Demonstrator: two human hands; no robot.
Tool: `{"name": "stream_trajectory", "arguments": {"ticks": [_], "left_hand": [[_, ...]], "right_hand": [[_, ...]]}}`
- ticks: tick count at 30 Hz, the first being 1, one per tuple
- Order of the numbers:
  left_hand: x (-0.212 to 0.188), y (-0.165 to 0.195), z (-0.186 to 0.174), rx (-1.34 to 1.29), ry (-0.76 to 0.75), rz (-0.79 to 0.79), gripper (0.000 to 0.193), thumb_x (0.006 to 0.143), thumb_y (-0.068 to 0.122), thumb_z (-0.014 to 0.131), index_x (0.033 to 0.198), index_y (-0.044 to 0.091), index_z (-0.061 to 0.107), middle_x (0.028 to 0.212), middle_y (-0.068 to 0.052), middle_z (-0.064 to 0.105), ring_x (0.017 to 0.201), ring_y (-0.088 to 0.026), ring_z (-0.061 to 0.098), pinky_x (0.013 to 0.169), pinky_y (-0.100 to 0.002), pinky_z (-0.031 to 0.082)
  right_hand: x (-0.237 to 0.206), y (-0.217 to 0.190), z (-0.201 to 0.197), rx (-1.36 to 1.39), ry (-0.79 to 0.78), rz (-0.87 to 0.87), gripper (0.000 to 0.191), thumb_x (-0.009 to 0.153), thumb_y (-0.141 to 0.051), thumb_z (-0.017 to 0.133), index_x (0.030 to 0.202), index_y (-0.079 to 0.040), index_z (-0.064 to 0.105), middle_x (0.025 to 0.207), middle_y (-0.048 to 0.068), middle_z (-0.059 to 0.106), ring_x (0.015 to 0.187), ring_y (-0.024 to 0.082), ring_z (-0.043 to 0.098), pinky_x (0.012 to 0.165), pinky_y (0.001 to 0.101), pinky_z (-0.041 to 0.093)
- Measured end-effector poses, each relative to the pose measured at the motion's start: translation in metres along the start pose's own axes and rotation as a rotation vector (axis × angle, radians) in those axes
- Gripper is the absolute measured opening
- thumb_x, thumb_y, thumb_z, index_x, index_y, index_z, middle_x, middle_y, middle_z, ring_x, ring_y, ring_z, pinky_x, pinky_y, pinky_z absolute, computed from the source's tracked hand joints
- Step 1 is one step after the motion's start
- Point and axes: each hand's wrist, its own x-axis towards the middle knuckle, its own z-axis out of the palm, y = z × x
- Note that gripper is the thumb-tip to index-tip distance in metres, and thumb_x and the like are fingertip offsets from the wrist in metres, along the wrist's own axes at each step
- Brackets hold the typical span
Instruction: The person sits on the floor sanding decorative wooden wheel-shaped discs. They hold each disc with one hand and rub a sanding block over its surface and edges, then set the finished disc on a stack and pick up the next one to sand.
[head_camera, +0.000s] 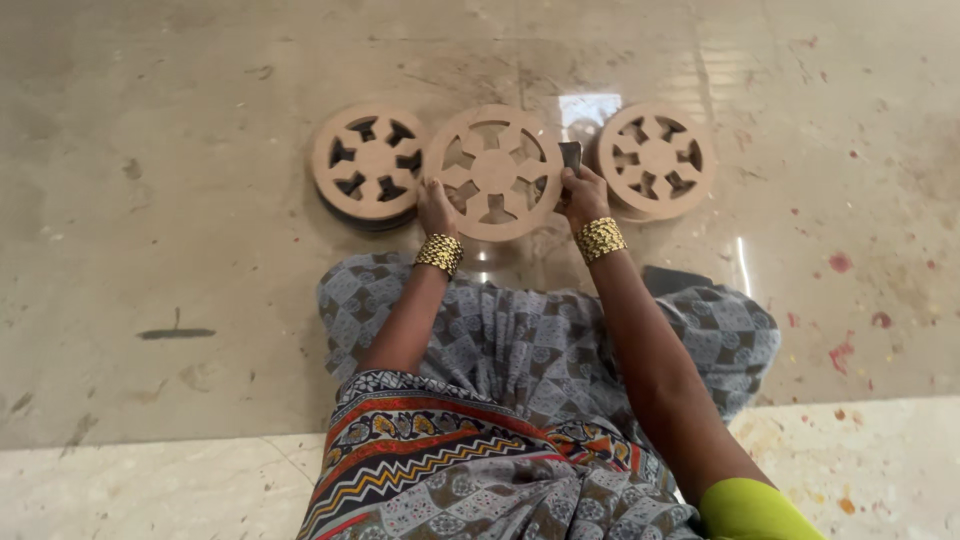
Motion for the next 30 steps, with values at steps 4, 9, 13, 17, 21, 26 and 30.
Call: {"name": "stream_trajectory", "arguments": {"ticks": [4,9,13,17,21,26,30], "left_hand": [[0.021,0.037,-0.028,0.011,0.097,0.066,0.033,0.102,0.017,0.053,0.12,-0.01,0.061,0.098,-0.013,0.067,0.079,-0.021,0.064,0.065,-0.033,0.054],[0.022,0.082,-0.039,-0.097,0.245,0.134,0.045,0.094,0.011,0.057,0.132,-0.013,0.062,0.119,-0.022,0.072,0.098,-0.031,0.072,0.081,-0.042,0.061],[0.017,0.089,-0.032,0.153,0.507,0.033,0.06,0.087,0.007,0.056,0.142,-0.008,0.041,0.126,-0.028,0.059,0.105,-0.036,0.068,0.088,-0.046,0.059],[0.022,0.088,-0.025,0.365,0.414,-0.009,0.065,0.092,0.02,0.064,0.137,-0.021,0.04,0.131,-0.035,0.06,0.118,-0.039,0.067,0.101,-0.044,0.054],[0.026,0.077,-0.015,0.794,0.45,-0.064,0.071,0.092,0.031,0.07,0.141,-0.014,0.047,0.139,-0.036,0.057,0.128,-0.042,0.06,0.109,-0.044,0.048],[0.011,0.043,0.021,0.606,0.32,0.075,0.075,0.089,0.028,0.071,0.144,-0.013,0.041,0.139,-0.034,0.054,0.127,-0.043,0.056,0.106,-0.045,0.045],[-0.008,0.004,0.069,0.364,-0.155,0.017,0.058,0.095,0.029,0.066,0.138,-0.01,0.058,0.137,-0.028,0.067,0.125,-0.037,0.066,0.104,-0.043,0.05]], "right_hand": [[0.017,0.013,0.052,0.053,0.0,0.145,0.019,0.102,-0.009,0.056,0.115,0.002,0.065,0.1,0.014,0.072,0.085,0.028,0.073,0.071,0.0489,0.066],[0.024,0.049,0.119,0.228,0.057,0.225,0.021,0.101,-0.01,0.051,0.114,0.002,0.062,0.105,0.019,0.072,0.091,0.036,0.074,0.076,0.0567,0.067],[0.021,0.068,0.155,0.127,0.077,0.251,0.019,0.1,-0.005,0.053,0.116,-0.004,0.062,0.102,0.015,0.071,0.091,0.034,0.072,0.076,0.0548,0.064],[0.019,0.069,0.169,-0.001,-0.027,0.275,0.02,0.098,-0.003,0.056,0.117,-0.001,0.063,0.099,0.016,0.072,0.09,0.032,0.074,0.076,0.0511,0.065],[0.019,0.056,0.162,-0.15,0.019,0.266,0.029,0.096,-0.008,0.053,0.122,-0.009,0.064,0.099,0.012,0.074,0.085,0.027,0.075,0.072,0.0456,0.065],[0.026,0.023,0.122,-0.392,0.17,-0.021,0.028,0.096,-0.015,0.061,0.119,-0.003,0.07,0.094,0.014,0.076,0.081,0.029,0.078,0.069,0.046,0.068],[0.026,-0.013,0.06,-1.079,0.389,-0.316,0.031,0.097,-0.031,0.07,0.118,-0.008,0.075,0.103,0.019,0.076,0.094,0.035,0.075,0.086,0.0504,0.062]]}}
